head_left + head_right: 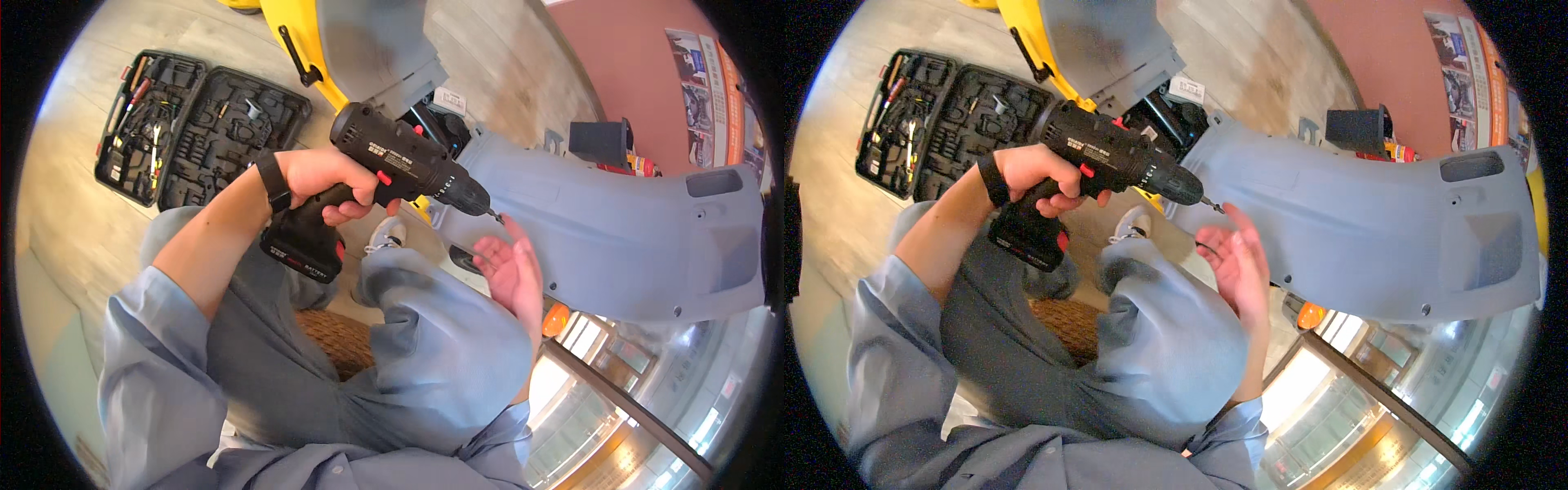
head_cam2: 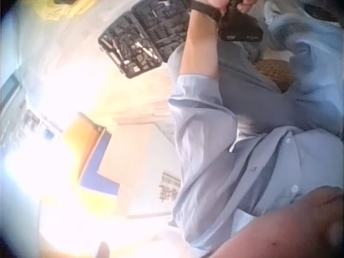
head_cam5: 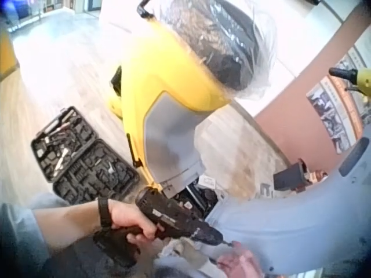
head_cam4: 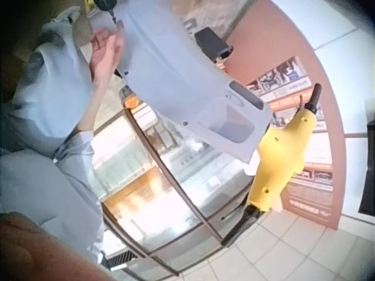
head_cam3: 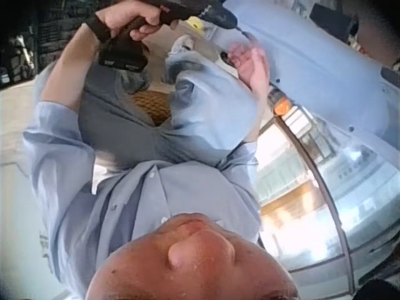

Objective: Repairing the plastic body panels of a yellow electric scooter using an electric drill.

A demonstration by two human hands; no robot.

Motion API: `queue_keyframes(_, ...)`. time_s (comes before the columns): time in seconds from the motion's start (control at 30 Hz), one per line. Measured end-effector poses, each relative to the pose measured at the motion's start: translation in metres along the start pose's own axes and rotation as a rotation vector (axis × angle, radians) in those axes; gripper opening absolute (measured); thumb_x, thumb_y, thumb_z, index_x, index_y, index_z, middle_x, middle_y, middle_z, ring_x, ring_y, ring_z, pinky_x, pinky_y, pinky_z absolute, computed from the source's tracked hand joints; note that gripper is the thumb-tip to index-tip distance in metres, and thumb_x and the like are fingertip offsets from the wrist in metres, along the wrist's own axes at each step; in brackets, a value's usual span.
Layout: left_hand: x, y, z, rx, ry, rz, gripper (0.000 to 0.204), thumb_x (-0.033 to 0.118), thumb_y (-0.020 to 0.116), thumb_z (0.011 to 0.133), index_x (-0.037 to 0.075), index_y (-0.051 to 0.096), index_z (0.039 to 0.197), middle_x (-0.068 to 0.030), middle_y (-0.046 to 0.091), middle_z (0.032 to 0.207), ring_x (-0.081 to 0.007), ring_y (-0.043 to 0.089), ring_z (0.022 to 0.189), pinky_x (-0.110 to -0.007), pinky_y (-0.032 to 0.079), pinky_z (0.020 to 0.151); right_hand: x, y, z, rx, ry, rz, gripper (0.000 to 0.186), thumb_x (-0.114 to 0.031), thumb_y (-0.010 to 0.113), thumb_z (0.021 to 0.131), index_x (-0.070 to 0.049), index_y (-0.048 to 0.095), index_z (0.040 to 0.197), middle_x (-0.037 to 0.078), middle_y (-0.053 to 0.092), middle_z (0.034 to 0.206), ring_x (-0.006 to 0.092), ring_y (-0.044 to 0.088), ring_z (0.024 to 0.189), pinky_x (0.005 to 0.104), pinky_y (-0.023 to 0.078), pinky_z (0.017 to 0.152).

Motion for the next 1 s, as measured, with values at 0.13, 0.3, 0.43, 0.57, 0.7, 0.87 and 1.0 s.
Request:
queue_keyframes(0.13,-0.004,0.000,-0.022,0.015,0.042,-0.015,0.034,0.008,0.053,0.068,-0.004,0.056,0.100,-0.0026,0.045,0.055,-0.0091,0.038,0.042,-0.022,0.031,0.040,-0.021,0.036,0.015,0.075,-0.089,-0.182,0.035,-0.020,0.052,0.095,-0.003,0.051,0.125,0.008,0.062,0.099,0.0142,0.057,0.093,0.0283,0.045,0.082)
queue_keyframes(0.3,-0.003,0.001,-0.045,0.040,0.136,0.046,0.030,0.010,0.057,0.073,-0.004,0.058,0.099,-0.0017,0.047,0.055,-0.0088,0.041,0.042,-0.023,0.032,0.040,-0.041,0.038,0.024,0.255,-0.194,-0.663,0.019,-0.013,0.061,0.088,-0.002,0.063,0.102,0.004,0.064,0.090,0.0126,0.057,0.084,0.0269,0.044,0.077)
queue_keyframes(0.43,-0.001,0.002,-0.044,0.258,0.257,0.164,0.023,0.012,0.062,0.074,0.000,0.061,0.094,-0.0013,0.051,0.055,-0.0093,0.045,0.042,-0.024,0.037,0.040,-0.055,0.017,0.021,0.251,-0.059,-0.960,0.011,-0.013,0.062,0.086,-0.003,0.064,0.092,0.000,0.063,0.080,0.0092,0.054,0.072,0.0238,0.043,0.068)
queue_keyframes(0.57,0.013,0.014,-0.061,0.637,0.338,0.476,0.019,0.018,0.067,0.069,0.004,0.064,0.082,-0.0075,0.058,0.060,-0.0174,0.058,0.051,-0.030,0.047,0.045,-0.036,0.104,0.023,-0.473,0.034,-1.545,0.013,-0.013,0.064,0.081,0.000,0.062,0.080,0.010,0.065,0.076,0.0193,0.061,0.070,0.0317,0.047,0.065)
queue_keyframes(0.7,0.028,0.029,-0.065,1.042,0.233,1.013,0.019,0.017,0.066,0.067,0.003,0.068,0.080,-0.0152,0.067,0.076,-0.0284,0.068,0.074,-0.038,0.054,0.064,0.039,0.116,0.051,-0.997,0.002,-1.863,0.017,-0.018,0.063,0.080,-0.001,0.066,0.082,0.016,0.066,0.083,0.0350,0.063,0.078,0.0437,0.049,0.071)
queue_keyframes(0.87,0.038,0.035,-0.058,1.003,0.177,1.199,0.019,0.015,0.064,0.068,0.006,0.070,0.084,-0.0139,0.068,0.083,-0.0300,0.067,0.082,-0.039,0.053,0.073,0.194,0.074,0.140,-0.841,-0.452,-1.854,0.033,-0.031,0.061,0.086,-0.007,0.061,0.109,0.013,0.065,0.105,0.0276,0.060,0.100,0.0401,0.045,0.088)
queue_keyframes(1.0,0.027,0.027,-0.044,1.027,0.128,1.235,0.018,0.017,0.067,0.072,0.009,0.072,0.087,-0.0095,0.069,0.087,-0.0251,0.067,0.085,-0.035,0.053,0.070,0.242,0.134,0.157,-0.872,-0.363,-1.637,0.035,-0.031,0.059,0.087,-0.007,0.059,0.113,0.013,0.063,0.110,0.0269,0.058,0.104,0.0403,0.044,0.091)
Point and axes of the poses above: each hand's wrist, its own z-axis towards the middle knuckle, its own y-axis out of the palm, x = y × z, the point moved 3 cm from there along z, towards the middle knuckle
